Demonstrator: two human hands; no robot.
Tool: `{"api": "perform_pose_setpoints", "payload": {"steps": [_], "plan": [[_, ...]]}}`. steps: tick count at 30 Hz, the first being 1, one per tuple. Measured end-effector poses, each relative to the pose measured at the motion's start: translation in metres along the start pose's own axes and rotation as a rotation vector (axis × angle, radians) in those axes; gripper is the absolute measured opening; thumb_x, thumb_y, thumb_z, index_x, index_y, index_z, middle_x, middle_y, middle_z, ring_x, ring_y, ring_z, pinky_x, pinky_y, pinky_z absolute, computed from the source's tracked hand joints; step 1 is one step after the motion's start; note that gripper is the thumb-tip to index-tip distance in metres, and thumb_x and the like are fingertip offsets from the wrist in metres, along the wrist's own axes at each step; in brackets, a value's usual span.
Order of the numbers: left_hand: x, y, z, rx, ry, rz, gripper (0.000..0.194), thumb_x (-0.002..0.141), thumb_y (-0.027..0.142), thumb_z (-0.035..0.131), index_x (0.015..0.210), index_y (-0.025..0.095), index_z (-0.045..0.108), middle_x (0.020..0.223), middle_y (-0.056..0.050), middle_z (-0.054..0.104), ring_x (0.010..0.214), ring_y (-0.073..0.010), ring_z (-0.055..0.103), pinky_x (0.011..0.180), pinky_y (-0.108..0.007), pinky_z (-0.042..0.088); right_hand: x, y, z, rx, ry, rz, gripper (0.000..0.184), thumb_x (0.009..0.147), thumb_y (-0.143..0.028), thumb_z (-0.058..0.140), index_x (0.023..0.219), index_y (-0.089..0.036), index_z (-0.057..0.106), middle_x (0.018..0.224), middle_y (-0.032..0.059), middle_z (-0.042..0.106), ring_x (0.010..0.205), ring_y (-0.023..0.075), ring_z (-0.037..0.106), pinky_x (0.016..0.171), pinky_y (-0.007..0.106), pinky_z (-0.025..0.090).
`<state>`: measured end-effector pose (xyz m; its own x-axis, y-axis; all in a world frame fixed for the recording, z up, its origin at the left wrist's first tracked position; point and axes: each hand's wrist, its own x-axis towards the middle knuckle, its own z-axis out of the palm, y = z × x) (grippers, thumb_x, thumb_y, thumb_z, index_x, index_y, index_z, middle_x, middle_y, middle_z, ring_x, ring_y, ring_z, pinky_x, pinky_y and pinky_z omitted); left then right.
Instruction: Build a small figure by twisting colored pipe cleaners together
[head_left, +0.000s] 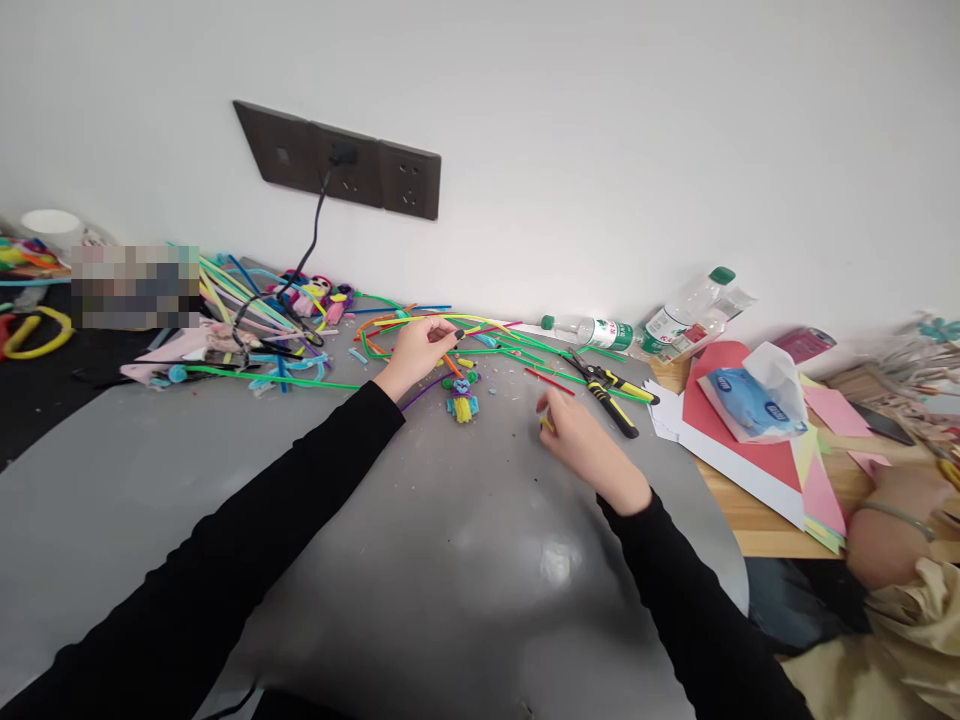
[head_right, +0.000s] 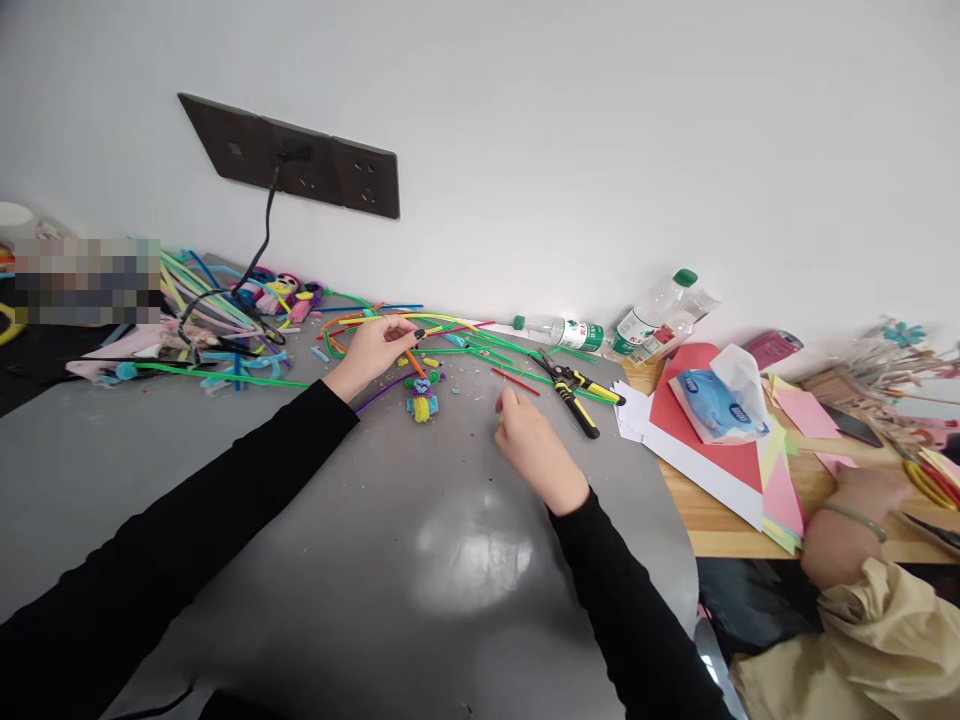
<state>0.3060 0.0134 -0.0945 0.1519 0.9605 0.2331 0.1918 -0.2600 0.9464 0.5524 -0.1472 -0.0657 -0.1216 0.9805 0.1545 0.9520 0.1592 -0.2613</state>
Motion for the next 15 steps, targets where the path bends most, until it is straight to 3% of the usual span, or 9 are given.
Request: {"api": "perform_pose_setpoints", "payload": {"steps": [2,5,9,12,15], "plan": [[0.000,0.002,0.000,0.001,0.004,-0.004,0.014,0.075,0.029,0.075,0.081,0.017,0.070,0.084,-0.007,0.075,0.080,-0.0217,0.070,0.078,-0.034,0.056,0.033,0.001,0.000,0.041,0.017,-0.082,0.033,0.079,-0.007,0.044,0.104,-0.020,0.062,0.097,0.0102,0.066,0.085,0.0258,0.066,0.078,0.040,0.055],[-0.001,0.004,-0.001,-0.006,0.021,-0.015,0.009,0.075,0.025,0.073,0.078,0.018,0.069,0.084,-0.007,0.075,0.080,-0.0220,0.070,0.078,-0.034,0.056,0.070,0.008,0.000,0.068,0.045,-0.072,0.029,0.089,-0.015,0.048,0.114,-0.016,0.062,0.111,0.0151,0.066,0.098,0.0281,0.066,0.089,0.044,0.055],[0.000,0.007,-0.002,-0.035,0.011,-0.041,0.008,0.074,0.025,0.072,0.076,0.018,0.067,0.081,-0.006,0.075,0.079,-0.0230,0.070,0.076,-0.036,0.056,0.073,0.048,-0.016,-0.072,0.055,0.095,0.055,0.094,-0.034,0.055,0.145,-0.014,0.051,0.140,0.0222,0.059,0.134,0.0369,0.054,0.110,0.050,0.045],[0.000,0.007,-0.001,-0.058,-0.009,-0.041,0.010,0.075,0.028,0.071,0.076,0.019,0.067,0.080,-0.006,0.074,0.079,-0.0232,0.070,0.076,-0.036,0.056,0.055,0.094,-0.041,-0.229,-0.234,0.367,0.083,0.081,-0.044,0.072,0.154,-0.014,0.046,0.149,0.0246,0.054,0.141,0.0435,0.049,0.112,0.053,0.044],[-0.001,0.007,0.002,-0.086,-0.019,-0.047,0.012,0.074,0.030,0.071,0.077,0.018,0.067,0.081,-0.006,0.075,0.080,-0.0227,0.070,0.076,-0.035,0.056,0.040,0.127,-0.064,-0.211,-0.451,0.469,0.088,0.077,-0.047,0.075,0.154,-0.018,0.047,0.145,0.0219,0.058,0.135,0.0417,0.056,0.107,0.048,0.049]]}}
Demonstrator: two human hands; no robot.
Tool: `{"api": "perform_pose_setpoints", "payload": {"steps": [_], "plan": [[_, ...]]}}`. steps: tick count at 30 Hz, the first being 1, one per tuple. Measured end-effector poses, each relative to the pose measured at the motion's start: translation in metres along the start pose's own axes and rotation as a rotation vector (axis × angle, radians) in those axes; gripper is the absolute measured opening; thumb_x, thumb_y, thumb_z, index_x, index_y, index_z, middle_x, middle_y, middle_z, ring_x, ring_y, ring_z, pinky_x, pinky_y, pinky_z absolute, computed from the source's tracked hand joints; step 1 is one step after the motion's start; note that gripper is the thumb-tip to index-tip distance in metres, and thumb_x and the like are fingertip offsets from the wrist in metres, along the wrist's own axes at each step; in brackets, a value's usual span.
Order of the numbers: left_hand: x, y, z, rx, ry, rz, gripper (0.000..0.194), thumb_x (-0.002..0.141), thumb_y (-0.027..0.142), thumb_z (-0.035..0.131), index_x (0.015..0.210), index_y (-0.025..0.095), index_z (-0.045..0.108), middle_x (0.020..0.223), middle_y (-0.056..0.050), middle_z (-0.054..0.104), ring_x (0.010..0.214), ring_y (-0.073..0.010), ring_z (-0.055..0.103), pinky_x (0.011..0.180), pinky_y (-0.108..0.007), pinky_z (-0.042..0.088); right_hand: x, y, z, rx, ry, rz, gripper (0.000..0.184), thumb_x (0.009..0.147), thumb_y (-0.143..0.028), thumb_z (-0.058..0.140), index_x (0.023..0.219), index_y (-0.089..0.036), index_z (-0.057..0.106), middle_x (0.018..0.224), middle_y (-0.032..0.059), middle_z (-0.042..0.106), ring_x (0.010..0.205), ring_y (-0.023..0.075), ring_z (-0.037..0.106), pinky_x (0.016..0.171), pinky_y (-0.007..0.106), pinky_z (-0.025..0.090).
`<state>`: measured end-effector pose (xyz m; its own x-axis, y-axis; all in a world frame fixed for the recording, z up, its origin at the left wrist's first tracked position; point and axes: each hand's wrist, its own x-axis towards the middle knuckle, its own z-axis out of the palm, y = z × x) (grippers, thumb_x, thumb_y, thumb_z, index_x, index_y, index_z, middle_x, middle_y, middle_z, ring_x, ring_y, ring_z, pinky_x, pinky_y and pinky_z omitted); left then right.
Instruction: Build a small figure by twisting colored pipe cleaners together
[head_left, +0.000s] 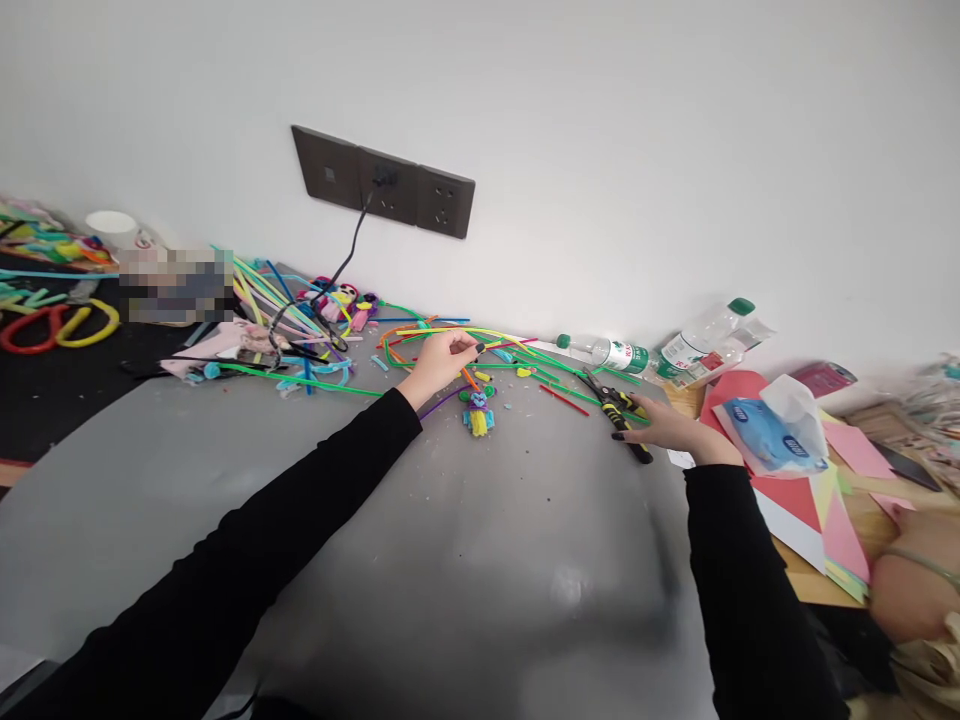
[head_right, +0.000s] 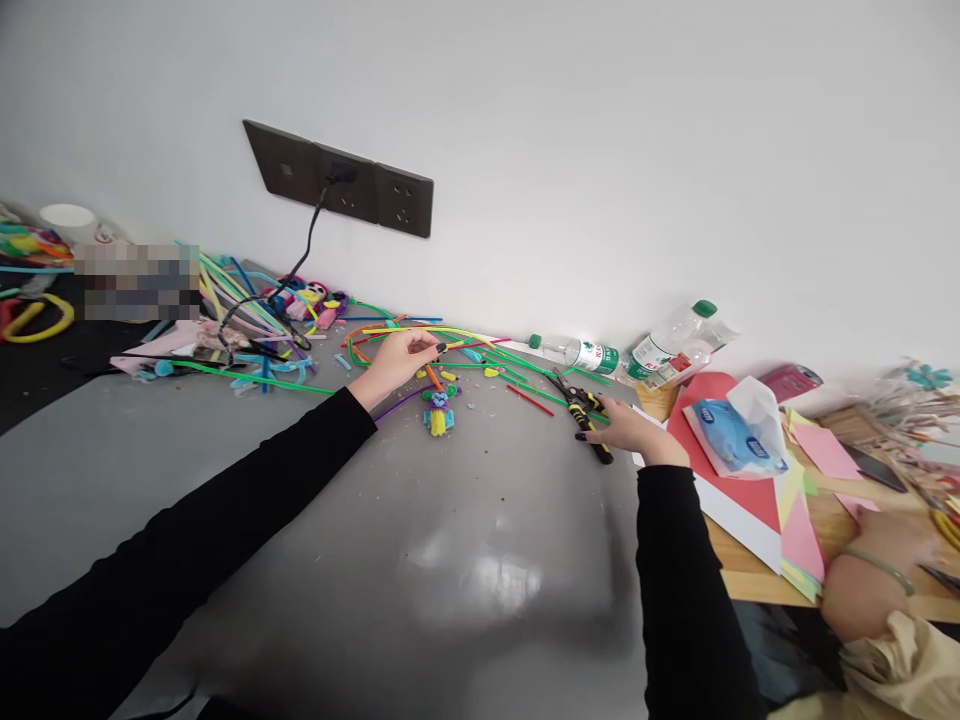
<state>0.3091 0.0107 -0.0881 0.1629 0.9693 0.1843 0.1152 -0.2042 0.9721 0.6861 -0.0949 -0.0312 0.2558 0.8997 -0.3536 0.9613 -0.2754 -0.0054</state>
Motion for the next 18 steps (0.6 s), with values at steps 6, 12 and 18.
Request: {"api": "perform_pose_setpoints", "payload": {"steps": [6,12,18], "plan": [[-0.004,0.002,0.001,-0.021,-0.049,0.004,0.014,0.073,0.031,0.073,0.076,0.018,0.068,0.081,-0.005,0.075,0.079,-0.0211,0.069,0.079,-0.034,0.056,-0.002,0.004,-0.010,-0.073,-0.064,-0.029,0.073,0.076,-0.042,0.069,0.142,-0.016,0.051,0.136,0.0209,0.056,0.126,0.0384,0.058,0.097,0.043,0.049],[-0.006,0.007,0.002,-0.014,-0.053,-0.015,0.011,0.073,0.028,0.072,0.073,0.019,0.067,0.078,-0.005,0.073,0.077,-0.0214,0.068,0.076,-0.033,0.055,-0.004,-0.020,-0.006,-0.366,0.065,0.030,0.052,0.070,-0.039,0.067,0.114,-0.014,0.055,0.119,0.0190,0.056,0.109,0.0409,0.060,0.086,0.046,0.045],[-0.004,0.005,0.001,-0.066,-0.059,-0.023,0.010,0.072,0.026,0.073,0.075,0.018,0.067,0.076,-0.004,0.072,0.075,-0.0198,0.067,0.079,-0.034,0.055,-0.025,-0.033,-0.018,-0.477,0.122,0.000,0.047,0.076,-0.032,0.063,0.116,-0.010,0.053,0.118,0.0209,0.054,0.107,0.0393,0.060,0.078,0.041,0.044]]}}
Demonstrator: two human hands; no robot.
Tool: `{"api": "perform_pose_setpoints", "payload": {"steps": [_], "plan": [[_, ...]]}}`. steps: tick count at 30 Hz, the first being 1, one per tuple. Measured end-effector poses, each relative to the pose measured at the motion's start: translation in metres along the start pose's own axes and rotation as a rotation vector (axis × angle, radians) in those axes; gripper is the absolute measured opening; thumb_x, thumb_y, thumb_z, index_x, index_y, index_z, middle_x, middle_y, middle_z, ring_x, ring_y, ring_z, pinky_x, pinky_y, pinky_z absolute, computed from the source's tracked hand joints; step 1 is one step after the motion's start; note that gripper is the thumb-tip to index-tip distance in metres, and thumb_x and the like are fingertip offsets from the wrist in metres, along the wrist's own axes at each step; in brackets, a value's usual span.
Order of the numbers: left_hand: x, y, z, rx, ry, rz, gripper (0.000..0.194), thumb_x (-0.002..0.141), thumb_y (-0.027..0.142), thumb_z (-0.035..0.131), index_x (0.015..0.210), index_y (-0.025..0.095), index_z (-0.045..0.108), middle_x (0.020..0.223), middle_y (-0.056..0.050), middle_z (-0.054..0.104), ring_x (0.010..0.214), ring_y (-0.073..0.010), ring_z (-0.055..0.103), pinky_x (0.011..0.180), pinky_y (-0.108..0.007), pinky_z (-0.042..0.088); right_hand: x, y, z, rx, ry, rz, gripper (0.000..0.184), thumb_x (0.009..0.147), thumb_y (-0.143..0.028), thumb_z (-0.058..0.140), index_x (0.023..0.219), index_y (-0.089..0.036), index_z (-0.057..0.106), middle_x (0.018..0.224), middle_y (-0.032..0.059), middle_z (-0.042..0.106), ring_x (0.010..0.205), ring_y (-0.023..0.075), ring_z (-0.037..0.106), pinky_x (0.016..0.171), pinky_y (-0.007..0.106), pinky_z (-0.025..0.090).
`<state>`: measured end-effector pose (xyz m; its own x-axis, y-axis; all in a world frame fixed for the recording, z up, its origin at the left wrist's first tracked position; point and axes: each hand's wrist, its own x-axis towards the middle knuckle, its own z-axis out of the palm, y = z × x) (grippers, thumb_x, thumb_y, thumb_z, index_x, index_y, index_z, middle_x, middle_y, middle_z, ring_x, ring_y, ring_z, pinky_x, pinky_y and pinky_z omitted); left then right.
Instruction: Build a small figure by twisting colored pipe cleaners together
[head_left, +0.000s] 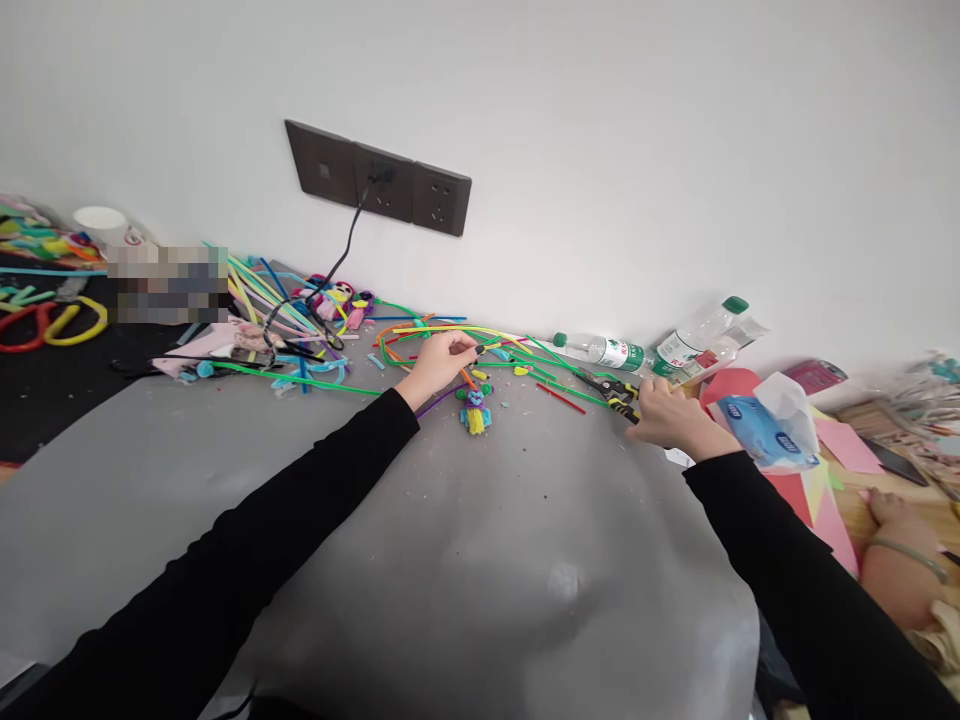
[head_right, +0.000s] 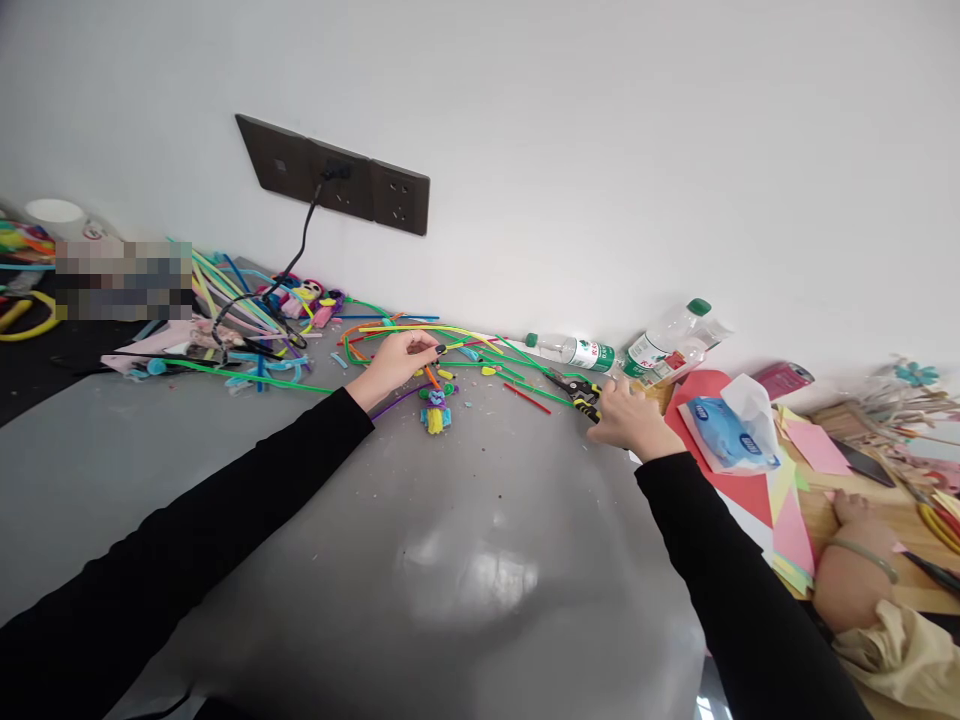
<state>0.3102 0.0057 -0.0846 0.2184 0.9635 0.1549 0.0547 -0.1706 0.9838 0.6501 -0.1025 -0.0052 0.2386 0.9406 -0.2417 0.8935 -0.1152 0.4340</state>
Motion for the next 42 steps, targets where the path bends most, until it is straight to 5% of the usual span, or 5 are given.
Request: {"api": "perform_pose_setpoints", "payload": {"steps": [11,18,22,30,42], "plan": [[0.000,0.000,-0.001,-0.117,-0.027,-0.027,0.027,0.068,0.040,0.082,0.076,0.018,0.068,0.073,-0.003,0.070,0.073,-0.0191,0.066,0.076,-0.033,0.054,-0.019,0.005,0.008,-0.090,0.171,0.089,0.036,0.079,-0.012,0.054,0.115,-0.004,0.054,0.109,0.0229,0.058,0.093,0.0360,0.065,0.070,0.038,0.042],[0.002,-0.003,-0.001,-0.179,-0.040,-0.022,0.043,0.064,0.054,0.086,0.079,0.017,0.070,0.075,-0.004,0.071,0.072,-0.0184,0.065,0.075,-0.033,0.053,-0.028,0.019,-0.003,0.499,0.126,0.078,0.034,0.081,-0.031,0.063,0.110,-0.013,0.061,0.104,0.0160,0.070,0.092,0.0301,0.067,0.072,0.035,0.047],[0.003,-0.004,0.000,-0.198,0.005,-0.006,0.045,0.064,0.056,0.087,0.080,0.017,0.070,0.076,-0.005,0.072,0.074,-0.0200,0.066,0.073,-0.033,0.054,-0.038,-0.017,-0.010,0.923,0.094,-0.169,0.039,0.081,-0.051,0.065,0.107,-0.022,0.064,0.103,0.0072,0.074,0.086,0.0244,0.067,0.073,0.034,0.050],[0.004,-0.003,-0.004,-0.229,0.118,0.004,0.045,0.065,0.054,0.087,0.084,0.017,0.070,0.080,-0.005,0.074,0.080,-0.0211,0.068,0.076,-0.032,0.053,-0.015,-0.122,0.000,1.258,0.185,-0.408,0.050,0.080,-0.057,0.068,0.112,-0.019,0.067,0.108,0.0085,0.075,0.092,0.0236,0.067,0.083,0.035,0.050],[0.003,-0.003,-0.002,-0.148,0.142,-0.028,0.035,0.073,0.048,0.081,0.083,0.018,0.066,0.083,-0.007,0.073,0.084,-0.0243,0.068,0.077,-0.036,0.052,-0.006,-0.135,0.004,1.461,0.115,-0.492,0.050,0.082,-0.057,0.072,0.113,-0.017,0.069,0.115,0.0100,0.075,0.102,0.0262,0.069,0.087,0.034,0.050]]}}
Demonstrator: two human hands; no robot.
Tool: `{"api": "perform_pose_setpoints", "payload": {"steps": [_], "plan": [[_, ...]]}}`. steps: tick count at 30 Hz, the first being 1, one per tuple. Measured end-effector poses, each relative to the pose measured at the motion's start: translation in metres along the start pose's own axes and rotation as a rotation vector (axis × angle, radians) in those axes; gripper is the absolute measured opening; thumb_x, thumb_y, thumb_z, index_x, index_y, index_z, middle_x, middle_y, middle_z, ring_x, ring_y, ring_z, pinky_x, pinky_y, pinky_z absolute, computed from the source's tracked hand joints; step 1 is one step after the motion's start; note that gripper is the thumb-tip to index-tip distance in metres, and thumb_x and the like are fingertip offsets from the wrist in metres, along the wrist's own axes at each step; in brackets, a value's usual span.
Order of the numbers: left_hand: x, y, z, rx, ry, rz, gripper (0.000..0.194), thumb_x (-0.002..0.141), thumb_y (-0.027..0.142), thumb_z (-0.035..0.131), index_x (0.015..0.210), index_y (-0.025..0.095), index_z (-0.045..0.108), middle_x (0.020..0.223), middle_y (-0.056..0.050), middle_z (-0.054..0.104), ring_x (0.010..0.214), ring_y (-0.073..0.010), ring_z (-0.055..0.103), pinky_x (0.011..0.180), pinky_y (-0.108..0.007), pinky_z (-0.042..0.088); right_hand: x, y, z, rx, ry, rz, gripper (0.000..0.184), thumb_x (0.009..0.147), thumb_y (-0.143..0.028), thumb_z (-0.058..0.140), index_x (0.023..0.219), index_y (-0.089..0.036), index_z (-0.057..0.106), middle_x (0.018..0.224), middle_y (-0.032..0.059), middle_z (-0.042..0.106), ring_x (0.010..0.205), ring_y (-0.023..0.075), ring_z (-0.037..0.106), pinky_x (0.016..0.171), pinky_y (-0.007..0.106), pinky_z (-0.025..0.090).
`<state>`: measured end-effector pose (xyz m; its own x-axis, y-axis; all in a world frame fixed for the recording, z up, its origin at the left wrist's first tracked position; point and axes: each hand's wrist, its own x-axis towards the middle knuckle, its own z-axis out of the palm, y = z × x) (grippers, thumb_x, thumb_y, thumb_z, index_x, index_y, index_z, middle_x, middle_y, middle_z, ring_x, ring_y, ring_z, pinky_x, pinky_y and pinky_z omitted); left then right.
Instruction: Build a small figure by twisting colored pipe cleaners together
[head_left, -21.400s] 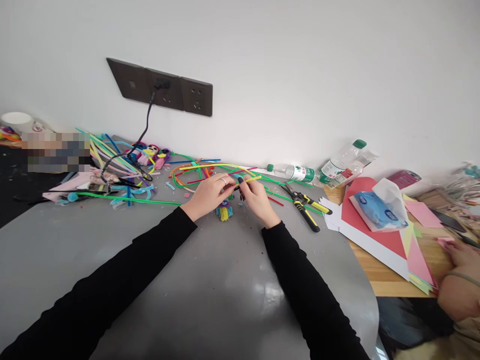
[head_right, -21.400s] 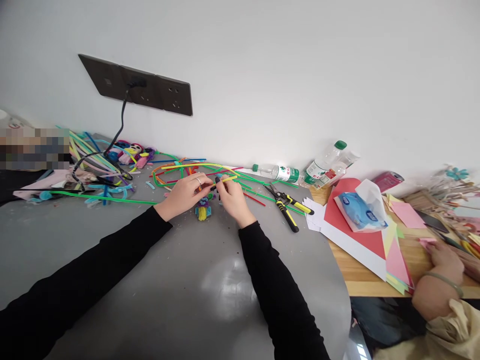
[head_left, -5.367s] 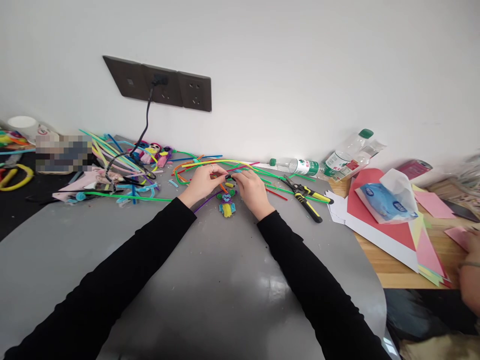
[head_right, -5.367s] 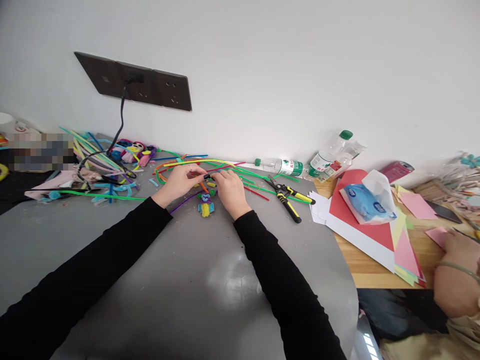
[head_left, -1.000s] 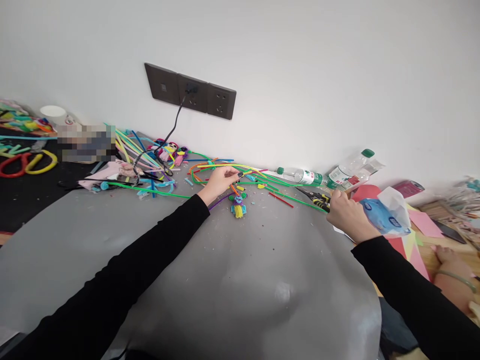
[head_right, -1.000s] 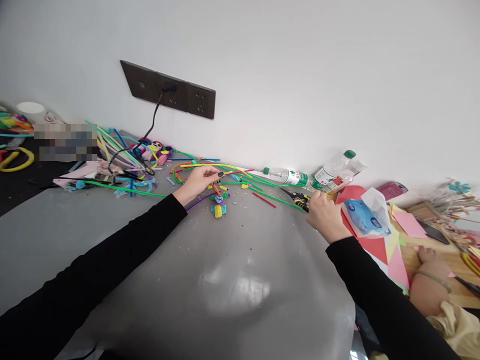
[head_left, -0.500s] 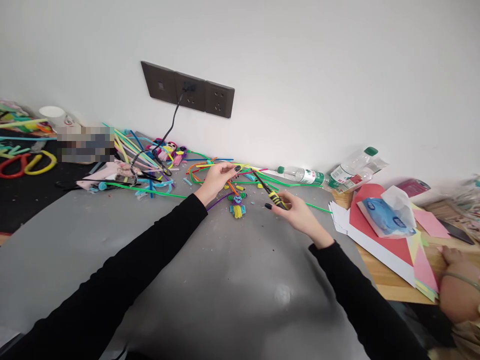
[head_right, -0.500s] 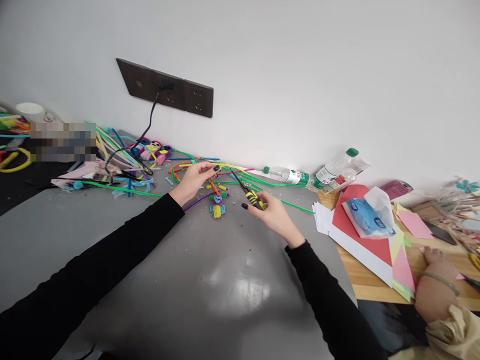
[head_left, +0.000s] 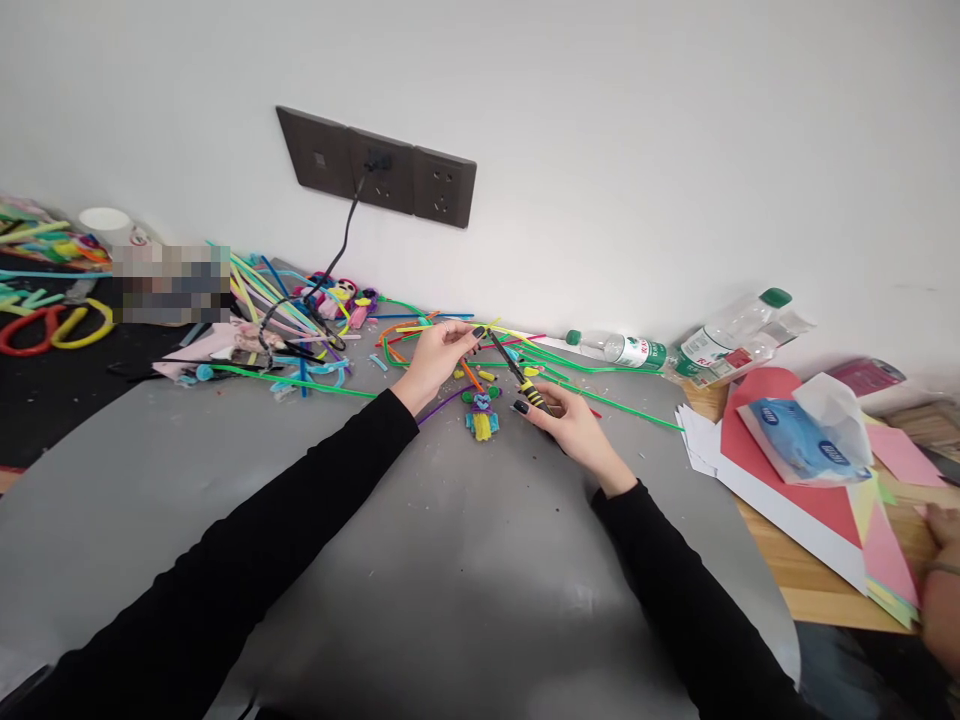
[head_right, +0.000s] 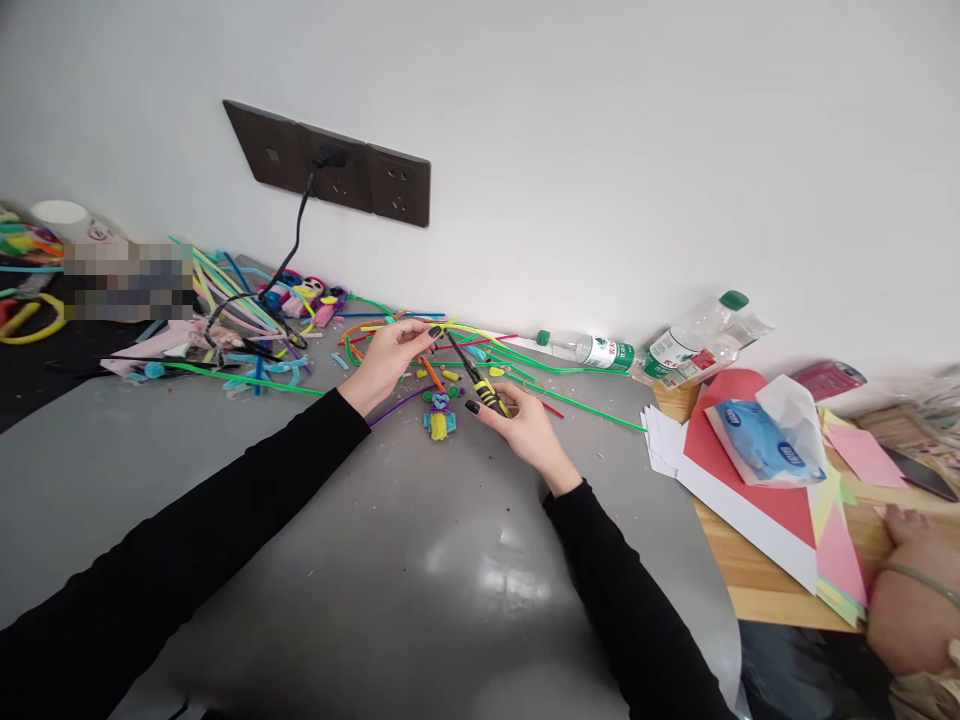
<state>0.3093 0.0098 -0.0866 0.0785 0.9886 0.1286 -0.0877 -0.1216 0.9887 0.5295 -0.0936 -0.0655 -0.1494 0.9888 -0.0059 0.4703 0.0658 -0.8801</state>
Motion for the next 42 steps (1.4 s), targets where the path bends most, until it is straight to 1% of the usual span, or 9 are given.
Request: {"api": "perform_pose_setpoints", "payload": {"steps": [3,7,14,18,22,25,32,36,42], "plan": [[-0.0017,0.0018,0.0007,0.011,-0.008,-0.018,0.033,0.073,0.047,0.080,0.082,0.018,0.067,0.081,-0.006,0.072,0.082,-0.0232,0.067,0.075,-0.034,0.052,-0.0004,-0.0001,0.0001,0.011,0.002,-0.009,0.049,0.082,-0.056,0.072,0.112,-0.017,0.070,0.114,0.0100,0.075,0.101,0.0261,0.068,0.089,0.035,0.049],[-0.0029,0.0042,0.0009,0.040,-0.067,-0.009,0.030,0.073,0.044,0.080,0.079,0.017,0.069,0.079,-0.005,0.072,0.078,-0.0213,0.065,0.073,-0.033,0.052,-0.0003,0.0031,0.0009,0.033,0.010,0.002,0.051,0.080,-0.056,0.073,0.113,-0.016,0.071,0.114,0.0101,0.076,0.099,0.0261,0.068,0.087,0.035,0.049],[-0.0020,0.0037,-0.0016,0.060,-0.078,0.020,0.030,0.073,0.043,0.082,0.081,0.017,0.069,0.082,-0.006,0.073,0.082,-0.0226,0.068,0.075,-0.034,0.054,-0.0026,0.0028,-0.0012,0.044,0.006,0.029,0.060,0.079,-0.062,0.073,0.116,-0.014,0.076,0.108,0.0084,0.075,0.088,0.0233,0.064,0.078,0.033,0.049],[-0.0013,0.0029,-0.0025,0.103,-0.099,0.063,0.033,0.073,0.048,0.081,0.078,0.018,0.069,0.078,-0.006,0.073,0.078,-0.0224,0.067,0.072,-0.033,0.053,-0.0047,0.0001,-0.0039,0.014,-0.004,0.046,0.063,0.079,-0.065,0.072,0.116,-0.014,0.076,0.106,0.0077,0.074,0.082,0.0208,0.060,0.075,0.032,0.048],[-0.0004,0.0018,-0.0026,0.134,-0.119,0.093,0.038,0.073,0.054,0.080,0.078,0.017,0.070,0.078,-0.006,0.073,0.076,-0.0220,0.066,0.072,-0.033,0.052,-0.0056,0.0005,-0.0058,0.016,-0.002,0.040,0.061,0.079,-0.063,0.073,0.116,-0.015,0.077,0.107,0.0073,0.073,0.085,0.0210,0.060,0.076,0.032,0.047],[-0.0001,0.0014,-0.0027,0.141,-0.127,0.097,0.040,0.073,0.056,0.079,0.079,0.017,0.070,0.078,-0.007,0.072,0.076,-0.0219,0.066,0.072,-0.034,0.052,-0.0061,0.0011,-0.0067,0.009,-0.010,0.038,0.060,0.080,-0.064,0.073,0.114,-0.015,0.077,0.105,0.0064,0.072,0.084,0.0199,0.058,0.074,0.030,0.045],[-0.0007,0.0020,-0.0032,0.142,-0.121,0.085,0.042,0.070,0.057,0.082,0.079,0.018,0.070,0.078,-0.006,0.073,0.077,-0.0224,0.068,0.074,-0.034,0.055,-0.0075,0.0026,-0.0085,-0.033,-0.029,0.045,0.058,0.083,-0.065,0.069,0.113,-0.015,0.076,0.095,0.0031,0.067,0.074,0.0151,0.049,0.066,0.028,0.037],[-0.0003,0.0016,-0.0038,0.156,-0.124,0.078,0.040,0.071,0.055,0.082,0.081,0.018,0.071,0.080,-0.007,0.073,0.079,-0.0228,0.068,0.075,-0.035,0.055,-0.0079,0.0039,-0.0084,-0.038,-0.037,0.036,0.058,0.084,-0.066,0.069,0.110,-0.015,0.076,0.088,0.0015,0.063,0.071,0.0136,0.044,0.063,0.027,0.033],[-0.0002,0.0018,-0.0032,0.143,-0.143,0.082,0.039,0.072,0.054,0.082,0.083,0.018,0.072,0.081,-0.007,0.073,0.080,-0.0237,0.068,0.077,-0.036,0.055,-0.0083,0.0035,-0.0075,-0.021,-0.035,0.042,0.058,0.083,-0.066,0.069,0.110,-0.015,0.076,0.082,0.0008,0.058,0.068,0.0126,0.038,0.061,0.027,0.030]]}}
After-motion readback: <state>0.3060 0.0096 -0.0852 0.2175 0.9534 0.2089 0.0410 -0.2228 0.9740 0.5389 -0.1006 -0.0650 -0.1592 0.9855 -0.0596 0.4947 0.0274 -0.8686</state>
